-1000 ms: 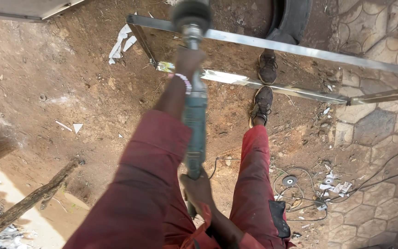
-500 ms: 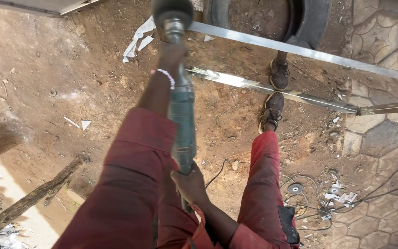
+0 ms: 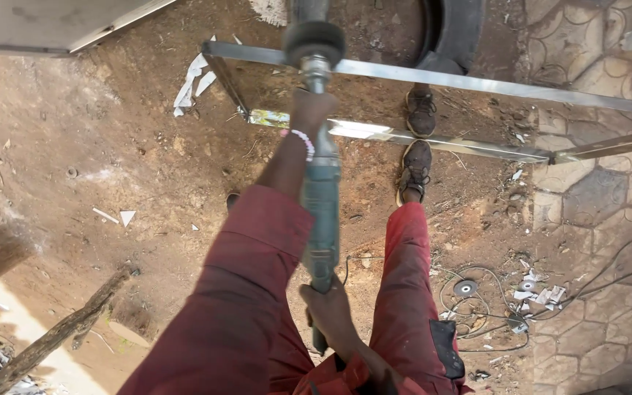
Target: Polishing a rectangular metal frame using an angle grinder with a polishing attachment.
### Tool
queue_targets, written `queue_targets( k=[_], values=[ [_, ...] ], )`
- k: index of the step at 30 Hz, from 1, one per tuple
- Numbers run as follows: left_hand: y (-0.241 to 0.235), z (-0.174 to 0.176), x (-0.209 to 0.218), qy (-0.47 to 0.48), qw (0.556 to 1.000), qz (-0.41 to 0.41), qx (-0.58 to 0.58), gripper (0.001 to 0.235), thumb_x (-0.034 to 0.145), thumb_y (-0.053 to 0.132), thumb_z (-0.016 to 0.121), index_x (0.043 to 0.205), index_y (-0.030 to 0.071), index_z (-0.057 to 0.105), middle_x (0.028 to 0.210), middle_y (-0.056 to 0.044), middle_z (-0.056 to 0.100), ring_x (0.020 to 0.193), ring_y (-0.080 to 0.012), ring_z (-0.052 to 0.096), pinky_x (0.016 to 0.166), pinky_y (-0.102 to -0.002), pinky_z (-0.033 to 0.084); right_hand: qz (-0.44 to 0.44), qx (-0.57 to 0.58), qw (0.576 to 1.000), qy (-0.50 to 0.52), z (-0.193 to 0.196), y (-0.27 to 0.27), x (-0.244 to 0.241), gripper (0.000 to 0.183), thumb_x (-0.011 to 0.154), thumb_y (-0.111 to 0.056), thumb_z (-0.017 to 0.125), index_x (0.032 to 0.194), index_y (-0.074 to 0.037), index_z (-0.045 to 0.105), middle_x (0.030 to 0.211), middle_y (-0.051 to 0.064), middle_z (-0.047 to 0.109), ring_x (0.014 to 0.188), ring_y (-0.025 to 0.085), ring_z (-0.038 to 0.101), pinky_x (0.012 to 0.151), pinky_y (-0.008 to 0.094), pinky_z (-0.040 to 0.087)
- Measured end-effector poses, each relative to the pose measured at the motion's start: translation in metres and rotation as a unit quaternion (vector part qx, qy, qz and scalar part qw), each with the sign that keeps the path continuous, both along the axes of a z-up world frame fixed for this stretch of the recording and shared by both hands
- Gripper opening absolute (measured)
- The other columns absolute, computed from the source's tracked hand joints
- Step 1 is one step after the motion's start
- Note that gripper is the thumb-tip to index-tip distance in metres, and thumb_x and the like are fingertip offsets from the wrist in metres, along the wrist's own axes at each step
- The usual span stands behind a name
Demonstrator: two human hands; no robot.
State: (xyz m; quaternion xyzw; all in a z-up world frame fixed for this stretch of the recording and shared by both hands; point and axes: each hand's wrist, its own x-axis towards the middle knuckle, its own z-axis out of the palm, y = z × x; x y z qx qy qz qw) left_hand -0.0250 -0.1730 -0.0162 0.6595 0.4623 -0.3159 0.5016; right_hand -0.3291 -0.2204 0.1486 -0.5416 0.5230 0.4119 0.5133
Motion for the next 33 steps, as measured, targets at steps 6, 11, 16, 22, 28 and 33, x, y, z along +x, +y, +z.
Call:
queue_targets(
  k=[6,11,16,22,28,33],
  values=[
    [-0.117,0.039,0.005,0.052,0.991,-0.100,-0.075,0.053,0.074,0.013,0.059,0.126,0.006,0.047,0.102,-0.013,0.066,0.075,-0.0240,0.068,0.059,-0.037,0.056,-0.038,-0.058,0.998,-0.003,0.026,-0.067,0.020,0.020,0.079,-0.007,0.068,0.080,-0.006,0.048,0.053,0.008,0.047,0.041,0.018,0.046,0.041,0.036,0.039],
    [-0.107,0.020,0.006,0.075,0.992,-0.094,-0.031,0.043,0.078,0.016,0.066,0.119,0.009,0.055,0.097,-0.008,0.068,0.074,-0.0208,0.068,0.058,-0.033,0.056,-0.038,-0.035,0.999,0.011,0.019,-0.069,0.016,0.022,0.078,-0.009,0.068,0.079,-0.009,0.047,0.054,0.005,0.046,0.039,0.017,0.047,0.039,0.034,0.036],
    [-0.064,0.048,0.008,0.046,0.999,-0.020,-0.012,0.036,0.077,0.002,0.067,0.110,0.007,0.055,0.087,-0.005,0.060,0.071,-0.0154,0.061,0.059,-0.029,0.055,-0.022,0.035,0.999,0.026,0.023,-0.054,0.020,0.021,0.082,-0.013,0.069,0.090,-0.010,0.050,0.057,0.005,0.045,0.040,0.017,0.045,0.041,0.035,0.040],
    [-0.089,0.038,0.006,0.018,0.999,0.014,-0.049,0.030,0.077,0.006,0.064,0.106,0.005,0.058,0.084,-0.009,0.063,0.062,-0.0202,0.062,0.046,-0.033,0.052,-0.019,-0.016,1.000,0.001,0.022,-0.062,0.018,0.024,0.077,-0.010,0.067,0.072,-0.010,0.044,0.046,0.006,0.044,0.035,0.017,0.043,0.037,0.034,0.033],
    [-0.065,0.052,0.008,0.070,0.997,-0.020,-0.033,0.050,0.080,0.005,0.067,0.125,0.008,0.046,0.096,-0.008,0.063,0.068,-0.0186,0.063,0.052,-0.032,0.056,-0.003,-0.012,0.999,0.039,0.020,-0.049,0.019,0.021,0.078,-0.014,0.068,0.088,-0.010,0.050,0.052,0.008,0.046,0.038,0.018,0.046,0.041,0.035,0.037],
    [-0.055,0.053,0.007,0.039,0.998,0.022,-0.046,0.039,0.078,-0.003,0.066,0.113,0.003,0.051,0.089,-0.008,0.057,0.061,-0.0155,0.056,0.048,-0.028,0.052,0.016,0.013,0.998,0.053,0.017,-0.048,0.017,0.021,0.077,-0.017,0.068,0.090,-0.012,0.052,0.055,0.004,0.048,0.042,0.016,0.046,0.044,0.035,0.039]
  ],
)
